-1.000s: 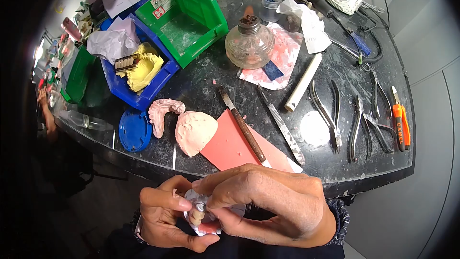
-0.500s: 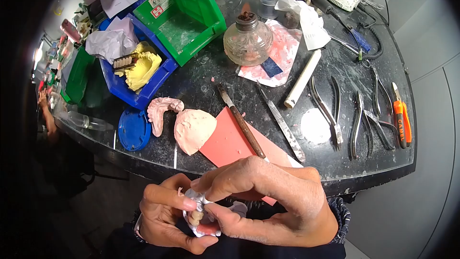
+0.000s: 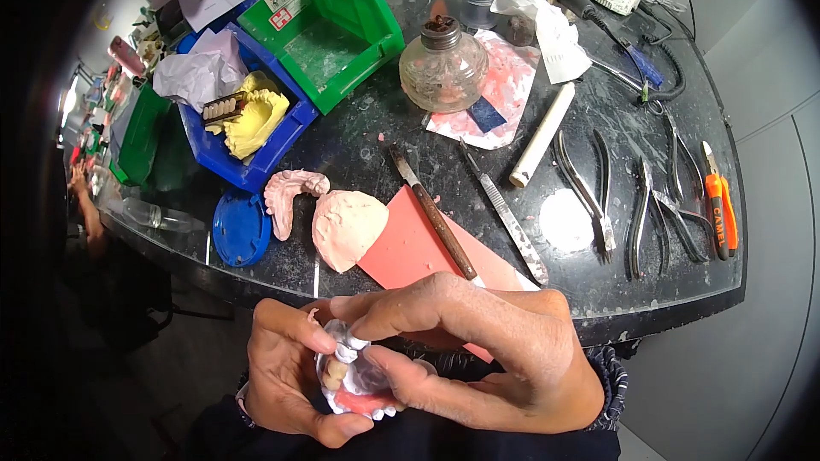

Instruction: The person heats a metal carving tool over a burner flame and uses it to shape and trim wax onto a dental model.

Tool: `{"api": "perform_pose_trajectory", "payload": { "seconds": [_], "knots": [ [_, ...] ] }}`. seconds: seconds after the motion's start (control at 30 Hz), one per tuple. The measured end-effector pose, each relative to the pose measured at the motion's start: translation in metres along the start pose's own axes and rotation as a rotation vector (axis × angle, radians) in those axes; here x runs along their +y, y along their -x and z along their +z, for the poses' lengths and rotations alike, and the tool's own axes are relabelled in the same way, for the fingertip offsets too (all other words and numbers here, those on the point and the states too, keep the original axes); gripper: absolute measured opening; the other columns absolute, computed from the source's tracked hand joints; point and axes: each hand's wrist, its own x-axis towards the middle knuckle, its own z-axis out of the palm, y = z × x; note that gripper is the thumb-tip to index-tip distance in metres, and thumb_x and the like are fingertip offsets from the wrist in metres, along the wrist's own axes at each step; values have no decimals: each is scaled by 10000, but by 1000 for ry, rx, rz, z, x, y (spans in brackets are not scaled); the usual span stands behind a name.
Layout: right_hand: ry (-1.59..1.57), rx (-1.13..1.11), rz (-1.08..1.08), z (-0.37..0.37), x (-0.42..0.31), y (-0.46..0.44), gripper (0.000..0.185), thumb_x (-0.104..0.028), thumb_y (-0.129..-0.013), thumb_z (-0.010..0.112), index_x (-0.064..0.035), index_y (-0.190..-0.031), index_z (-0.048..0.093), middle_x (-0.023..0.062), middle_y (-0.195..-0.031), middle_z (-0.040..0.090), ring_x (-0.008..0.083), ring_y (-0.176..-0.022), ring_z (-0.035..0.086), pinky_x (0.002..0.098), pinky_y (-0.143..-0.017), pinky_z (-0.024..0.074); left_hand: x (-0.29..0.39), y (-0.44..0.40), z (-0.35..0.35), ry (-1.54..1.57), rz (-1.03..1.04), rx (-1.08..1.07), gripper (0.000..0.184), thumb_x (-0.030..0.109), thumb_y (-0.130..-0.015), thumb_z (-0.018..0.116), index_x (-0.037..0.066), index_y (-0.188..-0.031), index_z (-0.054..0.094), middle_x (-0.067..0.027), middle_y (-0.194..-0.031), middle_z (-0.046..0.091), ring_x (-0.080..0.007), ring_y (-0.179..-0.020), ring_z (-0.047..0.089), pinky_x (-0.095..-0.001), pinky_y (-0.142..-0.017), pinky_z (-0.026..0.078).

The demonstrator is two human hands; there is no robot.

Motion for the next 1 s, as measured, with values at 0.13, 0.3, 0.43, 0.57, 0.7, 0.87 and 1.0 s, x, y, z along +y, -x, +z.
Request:
{"api": "perform_pose_trajectory", "payload": {
  "seconds": [0.13, 0.3, 0.43, 0.57, 0.7, 0.87, 1.0],
  "knots": [
    [87, -20, -25, -1, 1, -1, 147, 45, -717, 622, 57, -842, 544, 203, -861, 612, 243, -829, 618, 298, -708, 510, 3, 6, 2, 84, -92, 51, 600, 19, -625, 698, 128, -1048, 287, -296, -1065, 420, -305, -990, 487, -407, -779, 441],
    [66, 16, 19, 1, 1, -2, 126, 62, -718, 575, 52, -827, 512, 252, -846, 605, 286, -835, 615, 336, -709, 505, 2, 6, 2, 270, -108, 126, 608, -39, -613, 687, 87, -1067, 303, -163, -1039, 421, -197, -972, 478, -327, -784, 440],
    [37, 95, 112, 7, -3, -2, 121, 60, -738, 501, 72, -858, 514, 257, -854, 603, 291, -833, 615, 333, -712, 503, -1, 5, -3, 298, -138, 86, 595, 25, -612, 640, 111, -1062, 260, -270, -1083, 354, -348, -1023, 458, -429, -745, 496],
    [25, 134, 57, 8, 4, -3, 147, 75, -737, 452, 89, -872, 508, 254, -858, 601, 311, -853, 605, 348, -751, 493, -6, 2, -1, 375, -93, 122, 600, 4, -604, 602, 95, -1068, 232, -266, -1061, 367, -361, -880, 543, -435, -667, 541],
    [-4, 147, 58, 9, 7, -2, 178, 90, -728, 421, 101, -886, 503, 255, -877, 594, 322, -880, 593, 360, -780, 483, -3, -1, 1, 437, -121, 153, 613, 9, -595, 613, 94, -1069, 234, -255, -1014, 407, -348, -736, 588, -427, -633, 547],
    [-17, 133, 90, 6, 8, -1, 226, 109, -720, 388, 101, -921, 492, 255, -911, 586, 317, -920, 579, 359, -826, 458, -3, -3, 8, 486, -140, 281, 626, 34, -589, 627, 100, -1072, 234, -248, -987, 430, -311, -682, 599, -410, -616, 551],
    [47, 98, 129, -2, 4, -2, 252, 118, -728, 357, 96, -948, 478, 243, -946, 580, 293, -961, 565, 336, -864, 433, -5, -2, 1, 646, -110, 125, 627, -55, -625, 630, 101, -1097, 248, -131, -1105, 395, -188, -1011, 443, -443, -855, 449]
  ]
}}
